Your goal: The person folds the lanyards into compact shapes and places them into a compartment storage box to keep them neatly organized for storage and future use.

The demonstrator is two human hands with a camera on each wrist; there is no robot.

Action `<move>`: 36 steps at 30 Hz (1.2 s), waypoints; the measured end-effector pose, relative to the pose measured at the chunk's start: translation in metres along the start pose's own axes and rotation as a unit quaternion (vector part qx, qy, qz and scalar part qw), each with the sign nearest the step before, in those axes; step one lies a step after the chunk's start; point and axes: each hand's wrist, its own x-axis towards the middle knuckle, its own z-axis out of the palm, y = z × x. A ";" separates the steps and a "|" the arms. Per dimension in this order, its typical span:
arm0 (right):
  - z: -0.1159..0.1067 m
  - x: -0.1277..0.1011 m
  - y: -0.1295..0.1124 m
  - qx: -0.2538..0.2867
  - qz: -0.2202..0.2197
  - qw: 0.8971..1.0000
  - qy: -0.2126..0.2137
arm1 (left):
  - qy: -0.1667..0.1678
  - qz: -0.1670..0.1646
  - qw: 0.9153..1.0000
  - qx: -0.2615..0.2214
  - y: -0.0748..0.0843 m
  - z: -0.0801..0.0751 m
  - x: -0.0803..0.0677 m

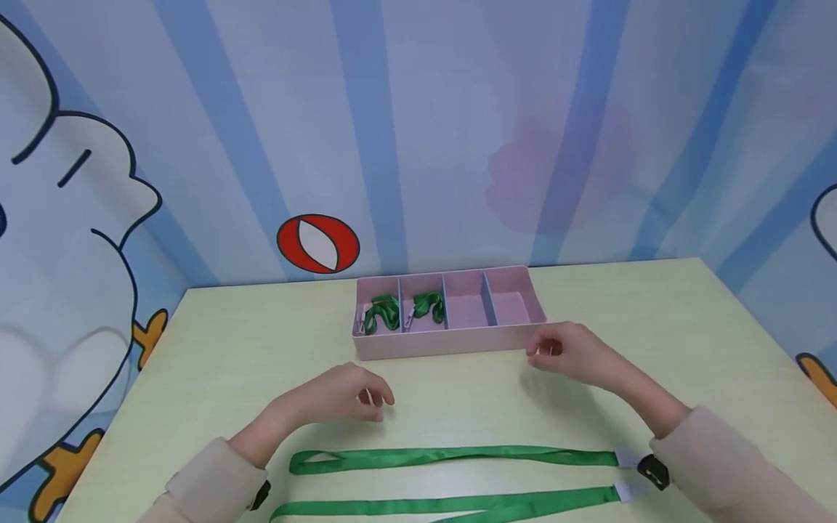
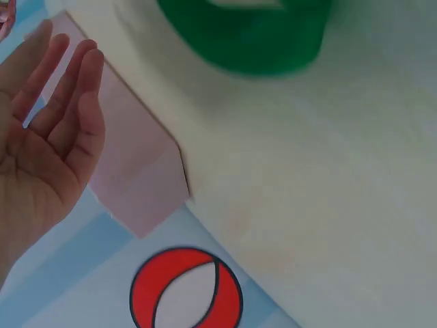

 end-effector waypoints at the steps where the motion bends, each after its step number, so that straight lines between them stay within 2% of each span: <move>1: 0.005 -0.001 -0.002 0.001 -0.016 0.999 -0.029 | -0.008 0.004 1.000 0.000 0.002 0.004 0.002; 5: 0.027 -0.006 -0.011 0.006 -0.045 0.988 -0.149 | -0.030 0.018 0.999 0.005 0.011 0.019 0.011; 7: 0.038 -0.009 -0.016 -0.002 -0.041 0.982 -0.182 | -0.036 0.022 0.999 0.007 0.015 0.025 0.016; 9: 0.048 -0.012 -0.021 -0.019 -0.038 0.979 -0.197 | -0.039 0.022 0.999 0.011 0.018 0.030 0.021; 14: 0.064 -0.018 -0.027 -0.057 -0.052 0.976 -0.203 | -0.041 0.040 0.998 0.039 0.026 0.041 0.031; 18: 0.068 -0.018 -0.027 -0.054 -0.062 0.976 -0.202 | -0.042 0.058 0.995 0.064 0.035 0.049 0.039; 22: 0.068 -0.019 -0.025 -0.016 -0.065 0.975 -0.212 | -0.049 0.070 0.993 0.083 0.047 0.056 0.046; 25: 0.066 -0.019 -0.026 0.035 -0.080 0.971 -0.221 | -0.055 0.091 0.991 0.086 0.056 0.061 0.054; 30: 0.063 -0.018 -0.028 0.107 -0.105 0.962 -0.230 | -0.072 0.124 0.988 0.057 0.061 0.071 0.068; 36: 0.058 -0.018 -0.026 0.155 -0.100 0.955 -0.231 | -0.079 0.104 0.991 -0.016 0.058 0.070 0.069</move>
